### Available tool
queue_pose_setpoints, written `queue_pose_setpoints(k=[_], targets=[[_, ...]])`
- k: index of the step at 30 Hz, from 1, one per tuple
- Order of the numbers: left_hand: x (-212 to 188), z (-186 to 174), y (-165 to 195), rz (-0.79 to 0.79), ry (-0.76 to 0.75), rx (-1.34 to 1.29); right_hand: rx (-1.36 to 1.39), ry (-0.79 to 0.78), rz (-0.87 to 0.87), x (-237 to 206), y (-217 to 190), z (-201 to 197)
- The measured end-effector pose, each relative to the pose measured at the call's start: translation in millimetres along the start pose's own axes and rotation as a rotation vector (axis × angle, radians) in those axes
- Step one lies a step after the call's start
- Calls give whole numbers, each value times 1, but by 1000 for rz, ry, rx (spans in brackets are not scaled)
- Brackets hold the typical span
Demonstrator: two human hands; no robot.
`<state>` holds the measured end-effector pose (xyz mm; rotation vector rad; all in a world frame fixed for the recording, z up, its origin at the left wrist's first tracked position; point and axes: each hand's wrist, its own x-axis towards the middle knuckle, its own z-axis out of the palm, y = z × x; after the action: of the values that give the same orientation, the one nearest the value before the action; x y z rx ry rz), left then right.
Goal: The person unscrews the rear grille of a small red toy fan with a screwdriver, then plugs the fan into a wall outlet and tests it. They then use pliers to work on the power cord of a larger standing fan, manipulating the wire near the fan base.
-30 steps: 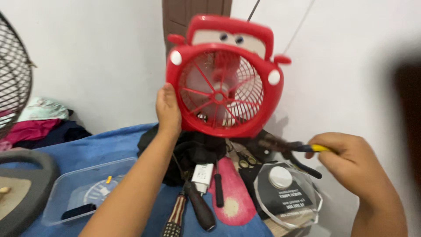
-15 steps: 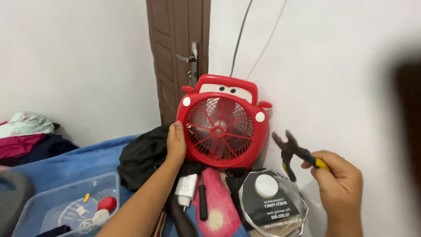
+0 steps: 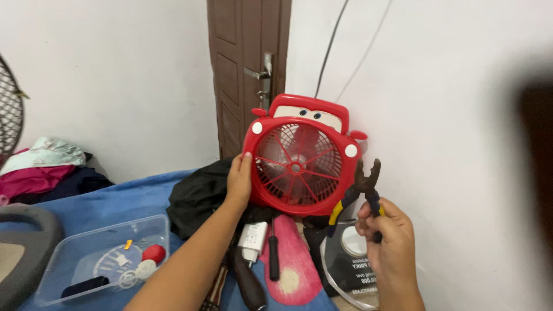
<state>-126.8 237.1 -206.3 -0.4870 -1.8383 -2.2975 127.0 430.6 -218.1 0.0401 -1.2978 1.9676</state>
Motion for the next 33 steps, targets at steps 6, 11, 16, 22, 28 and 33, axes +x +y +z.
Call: queue_pose_setpoints(k=[6,11,16,22,28,33], targets=[[-1,-12,4,-19,-66,-68,276,-200,130,-4,22,23],[-4,-23,6,-22,8,176,654,-481,299,-10,35,51],[-37,-57,33,275,-5,182,1080,-804,675,-10,56,107],[-128,-160,134,250,-13,81,1183,-1024,667,-7,72,192],[-193,-250,200,677,447,571,1091,-1059,978,-35,59,281],[-178,-285,195,437,341,273,721,-910,990,-33,57,335]])
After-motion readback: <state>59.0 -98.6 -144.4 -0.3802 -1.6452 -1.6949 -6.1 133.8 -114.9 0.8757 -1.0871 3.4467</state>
